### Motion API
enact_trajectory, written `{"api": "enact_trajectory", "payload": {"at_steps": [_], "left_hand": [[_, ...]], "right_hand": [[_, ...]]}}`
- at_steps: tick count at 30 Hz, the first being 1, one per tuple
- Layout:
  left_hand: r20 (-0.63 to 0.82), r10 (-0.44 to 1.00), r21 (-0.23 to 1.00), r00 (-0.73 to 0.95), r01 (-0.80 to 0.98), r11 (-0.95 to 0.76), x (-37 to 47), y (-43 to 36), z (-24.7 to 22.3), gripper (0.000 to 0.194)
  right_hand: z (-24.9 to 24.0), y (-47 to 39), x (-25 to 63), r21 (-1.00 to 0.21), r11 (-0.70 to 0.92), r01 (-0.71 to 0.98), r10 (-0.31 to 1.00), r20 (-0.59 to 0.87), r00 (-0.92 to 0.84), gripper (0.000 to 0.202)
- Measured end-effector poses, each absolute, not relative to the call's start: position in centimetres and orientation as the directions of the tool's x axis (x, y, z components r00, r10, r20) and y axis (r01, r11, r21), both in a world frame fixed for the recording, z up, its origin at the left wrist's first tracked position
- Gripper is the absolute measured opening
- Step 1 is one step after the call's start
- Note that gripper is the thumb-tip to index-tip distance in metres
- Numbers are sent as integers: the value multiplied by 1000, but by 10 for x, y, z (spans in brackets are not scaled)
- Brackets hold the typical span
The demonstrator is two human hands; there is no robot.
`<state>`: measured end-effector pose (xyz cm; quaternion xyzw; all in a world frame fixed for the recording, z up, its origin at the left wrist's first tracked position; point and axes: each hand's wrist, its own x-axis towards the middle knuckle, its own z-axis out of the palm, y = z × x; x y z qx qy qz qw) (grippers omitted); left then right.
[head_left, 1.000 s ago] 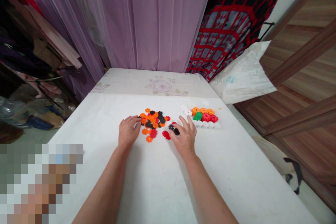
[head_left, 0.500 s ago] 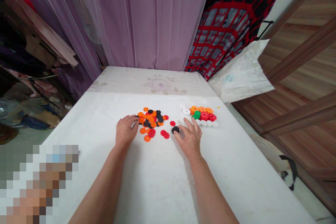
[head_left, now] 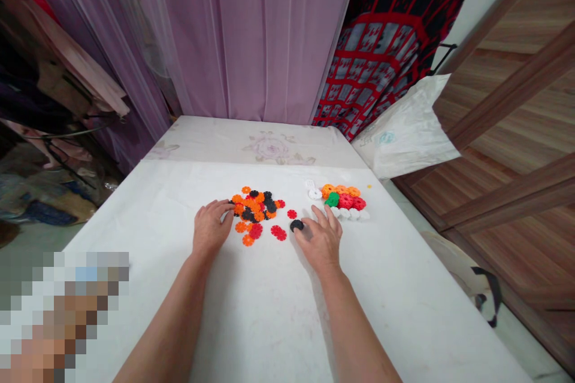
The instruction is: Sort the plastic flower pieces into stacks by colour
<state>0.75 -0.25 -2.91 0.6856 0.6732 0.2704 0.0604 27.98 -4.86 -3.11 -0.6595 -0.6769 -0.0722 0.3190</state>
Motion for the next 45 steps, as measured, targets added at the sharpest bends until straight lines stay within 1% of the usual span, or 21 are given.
{"api": "enact_trajectory", "payload": {"at_steps": [8,11,15,18,23,25,27,31,37,41,45], "left_hand": [[287,957,442,-50,893,-86,7,-3,-29,29],[281,959,448,-49,890,-86,8,-3,-28,28],[271,961,447,-49,891,-81,11,-4,-27,31],[253,967,440,-36,894,-82,13,-5,-26,34],[231,973,417,13,902,-111,15,-7,-26,36],[217,975,412,35,903,-124,15,-7,-26,35],[213,976,410,47,902,-133,15,-7,-26,32],[220,975,427,33,895,-127,16,-7,-23,26],[215,976,470,22,874,-123,19,-7,-23,18],[214,976,475,37,869,-137,19,-8,-24,19],[213,976,468,41,873,-139,18,-7,-27,21]], "right_hand": [[-31,-49,279,-336,119,934,846,527,82,21],[-29,-50,275,-338,140,931,831,551,75,23],[-22,-49,261,-302,224,927,825,565,-15,21],[-15,-42,243,-276,293,915,857,501,-123,26],[-2,-21,211,-269,377,886,906,307,-292,38],[0,-15,200,-251,441,862,888,263,-377,36],[1,-12,193,-227,488,843,866,250,-433,31],[2,-16,194,-210,465,860,877,237,-417,25],[2,-32,214,-238,394,888,911,225,-345,20],[3,-31,215,-256,348,902,928,231,-293,17],[6,-24,209,-247,356,901,929,195,-313,20]]}}
